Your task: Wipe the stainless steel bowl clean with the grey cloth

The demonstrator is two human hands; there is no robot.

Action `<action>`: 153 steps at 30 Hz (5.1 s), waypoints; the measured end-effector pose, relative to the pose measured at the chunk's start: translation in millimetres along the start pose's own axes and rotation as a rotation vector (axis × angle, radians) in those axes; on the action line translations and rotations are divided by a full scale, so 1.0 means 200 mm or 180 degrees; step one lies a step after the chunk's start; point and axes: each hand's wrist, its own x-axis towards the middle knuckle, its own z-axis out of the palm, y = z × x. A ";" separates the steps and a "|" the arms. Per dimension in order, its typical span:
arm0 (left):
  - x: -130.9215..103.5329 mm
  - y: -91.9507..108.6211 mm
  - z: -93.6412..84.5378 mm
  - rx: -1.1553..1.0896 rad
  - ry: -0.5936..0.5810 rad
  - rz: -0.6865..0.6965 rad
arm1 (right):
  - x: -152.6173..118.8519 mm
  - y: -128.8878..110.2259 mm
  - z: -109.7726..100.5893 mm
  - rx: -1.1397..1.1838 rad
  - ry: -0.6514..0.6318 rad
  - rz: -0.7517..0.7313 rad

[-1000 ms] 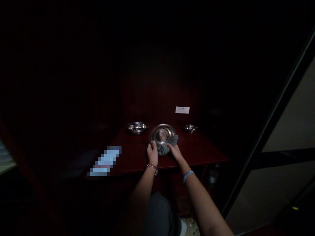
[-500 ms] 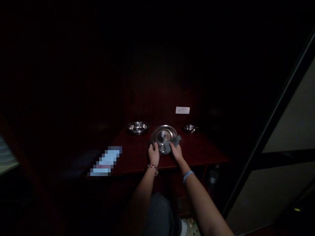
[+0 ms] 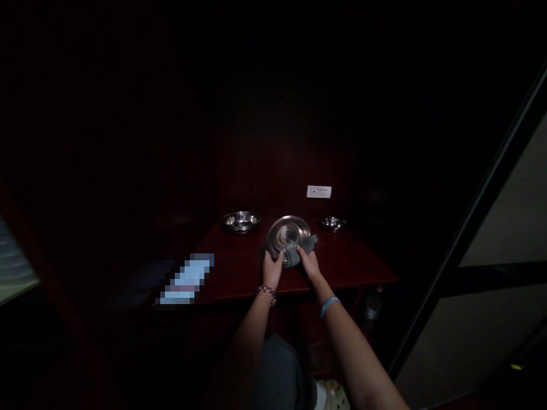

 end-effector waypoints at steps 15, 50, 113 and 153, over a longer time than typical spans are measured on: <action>0.01 -0.01 0.00 -0.0021 -0.0136 0.0031 | 0.00 0.00 0.00 0.0046 -0.0093 -0.0082; 0.02 -0.02 -0.01 0.0136 0.0452 0.0016 | 0.00 0.01 0.01 -0.0032 0.0119 -0.0014; 0.02 0.00 0.00 -0.0515 0.0605 0.0014 | -0.01 -0.01 0.03 -0.0080 -0.0077 -0.0251; 0.00 0.01 0.00 0.0059 0.0177 -0.0021 | -0.03 -0.03 0.03 -0.0106 0.0286 -0.0145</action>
